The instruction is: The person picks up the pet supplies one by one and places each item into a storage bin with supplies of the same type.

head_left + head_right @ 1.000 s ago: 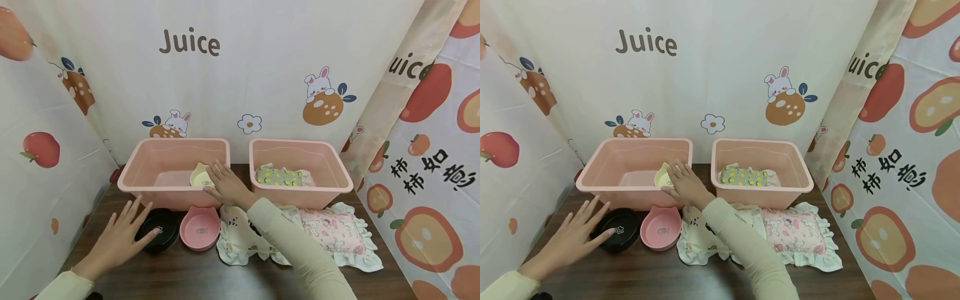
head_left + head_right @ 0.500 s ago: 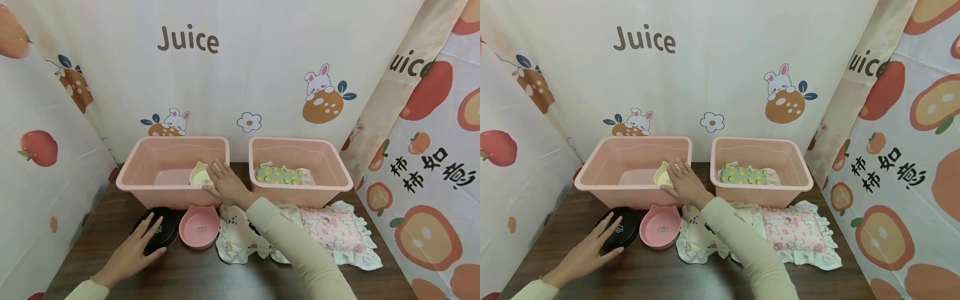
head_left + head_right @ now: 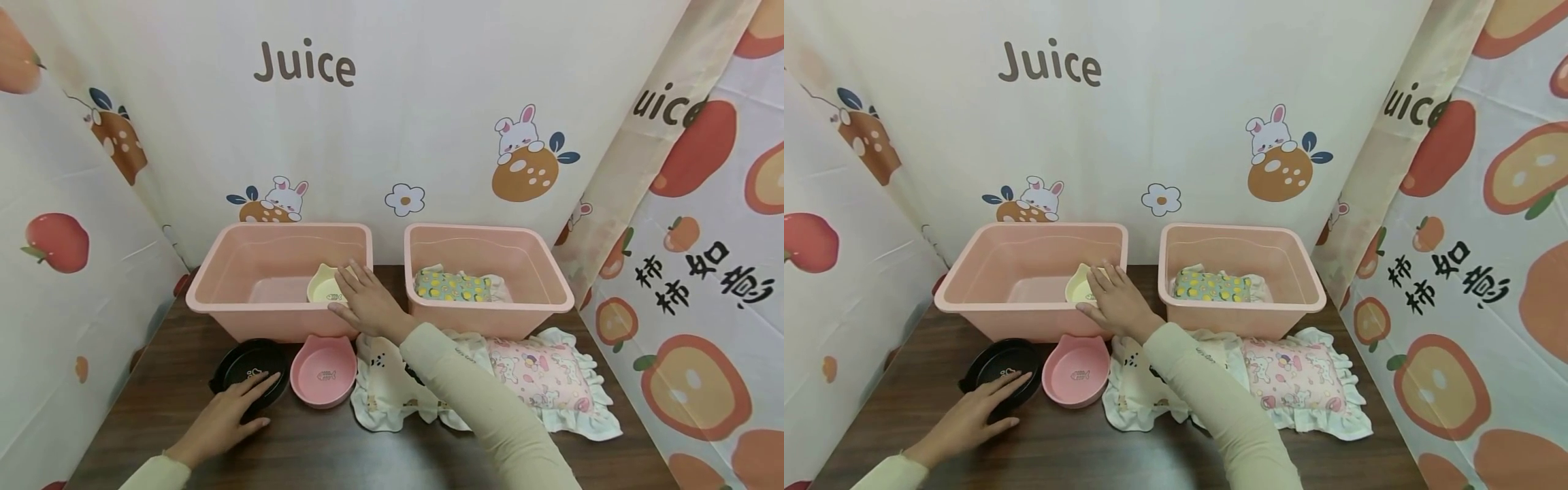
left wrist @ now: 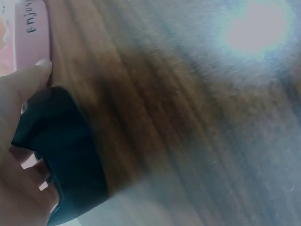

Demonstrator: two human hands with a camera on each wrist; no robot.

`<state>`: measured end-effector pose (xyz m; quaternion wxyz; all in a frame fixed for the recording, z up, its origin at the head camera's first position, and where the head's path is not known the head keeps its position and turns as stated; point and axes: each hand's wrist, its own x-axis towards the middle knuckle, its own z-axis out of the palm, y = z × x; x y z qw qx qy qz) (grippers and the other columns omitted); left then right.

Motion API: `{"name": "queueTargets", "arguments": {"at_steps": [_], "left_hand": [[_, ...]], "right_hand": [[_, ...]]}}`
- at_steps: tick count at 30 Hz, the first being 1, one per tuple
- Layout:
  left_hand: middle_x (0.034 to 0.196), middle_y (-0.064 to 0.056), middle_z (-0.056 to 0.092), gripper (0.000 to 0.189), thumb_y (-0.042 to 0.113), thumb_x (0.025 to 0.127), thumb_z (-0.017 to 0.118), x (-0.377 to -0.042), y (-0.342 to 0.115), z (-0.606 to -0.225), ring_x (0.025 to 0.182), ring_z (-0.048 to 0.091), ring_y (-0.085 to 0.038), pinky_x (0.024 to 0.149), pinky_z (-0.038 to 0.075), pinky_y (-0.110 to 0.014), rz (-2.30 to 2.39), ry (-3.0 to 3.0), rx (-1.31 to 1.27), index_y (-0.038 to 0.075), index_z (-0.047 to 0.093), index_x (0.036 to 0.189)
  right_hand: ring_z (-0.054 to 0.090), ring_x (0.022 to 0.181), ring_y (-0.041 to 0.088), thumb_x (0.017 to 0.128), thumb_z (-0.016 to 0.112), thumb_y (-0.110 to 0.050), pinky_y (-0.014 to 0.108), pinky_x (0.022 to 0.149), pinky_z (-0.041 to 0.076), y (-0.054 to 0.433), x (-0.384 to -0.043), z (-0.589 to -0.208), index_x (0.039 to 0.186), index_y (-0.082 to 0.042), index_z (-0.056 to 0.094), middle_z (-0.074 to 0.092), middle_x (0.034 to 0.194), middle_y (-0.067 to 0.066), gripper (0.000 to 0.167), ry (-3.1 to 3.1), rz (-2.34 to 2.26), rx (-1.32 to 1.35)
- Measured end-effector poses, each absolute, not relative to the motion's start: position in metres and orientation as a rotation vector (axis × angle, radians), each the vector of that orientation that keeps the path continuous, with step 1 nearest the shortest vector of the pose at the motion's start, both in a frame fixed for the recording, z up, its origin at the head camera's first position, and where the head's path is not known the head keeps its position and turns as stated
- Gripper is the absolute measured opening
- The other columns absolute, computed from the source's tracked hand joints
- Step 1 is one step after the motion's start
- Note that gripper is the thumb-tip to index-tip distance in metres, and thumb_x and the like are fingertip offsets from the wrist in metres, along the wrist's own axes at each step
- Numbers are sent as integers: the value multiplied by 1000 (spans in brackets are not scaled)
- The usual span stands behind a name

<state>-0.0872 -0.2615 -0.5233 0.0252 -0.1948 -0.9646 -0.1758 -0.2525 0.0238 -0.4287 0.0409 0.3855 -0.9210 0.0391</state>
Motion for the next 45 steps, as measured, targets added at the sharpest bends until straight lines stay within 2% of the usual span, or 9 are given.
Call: {"name": "queueTargets", "arguments": {"at_steps": [4,12,19,23,25,30,33,37,45], "left_hand": [[128,-17,58,75,25,75,82,-87,-260,-529,108,58,-37,82,48,-58,-498,-2950,-608,21,49,141],[110,-12,62,76,6,68,84,-88,-258,-534,92,64,-28,72,52,-48,-468,-2862,-610,18,54,137],[110,-19,65,65,-2,70,80,-89,-256,-535,98,64,-39,78,51,-56,-504,-2892,-512,17,60,129],[108,-15,67,59,-3,69,81,-90,-256,-535,94,65,-34,74,54,-52,-524,-2882,-486,16,65,123],[102,-10,67,56,-4,68,81,-90,-257,-535,88,66,-27,71,55,-46,-548,-2880,-476,16,67,118],[89,3,64,50,-3,64,84,-91,-257,-533,74,59,-8,62,53,-31,-558,-2889,-447,17,72,108],[87,5,63,48,-2,64,84,-91,-256,-532,67,54,-3,57,48,-26,-554,-2899,-432,17,73,107],[81,9,58,47,-2,65,83,-92,-256,-530,60,42,1,52,40,-21,-575,-2923,-421,17,74,107],[75,12,51,47,-2,65,83,-93,-255,-529,56,36,0,50,34,-19,-584,-2935,-410,16,74,107]], "right_hand": [[0,148,28,102,26,-51,43,119,7,24,-252,-429,152,-4,22,20,158,12,69,-2814,125,1176],[2,148,29,102,26,-52,43,119,7,24,-252,-430,152,-5,22,22,158,11,69,-2813,103,1165],[6,148,29,102,27,-51,44,119,7,25,-252,-429,152,-4,22,22,158,12,68,-2807,112,1176],[8,147,30,102,27,-50,44,119,8,25,-253,-430,152,-4,21,21,158,12,68,-2800,122,1182],[7,148,29,102,27,-50,44,119,8,24,-253,-430,152,-4,20,21,158,12,68,-2804,132,1184],[3,148,28,102,26,-51,43,119,7,23,-252,-431,152,-5,19,19,159,11,69,-2820,139,1186],[1,148,27,102,25,-52,42,119,6,24,-253,-432,152,-5,19,17,159,10,69,-2823,129,1183],[-3,148,25,103,23,-51,42,119,5,24,-253,-431,153,-6,18,15,160,8,68,-2831,142,1175],[-4,148,26,101,21,-54,38,119,2,22,-250,-430,153,-2,12,5,160,13,73,-2884,199,1057]]}}
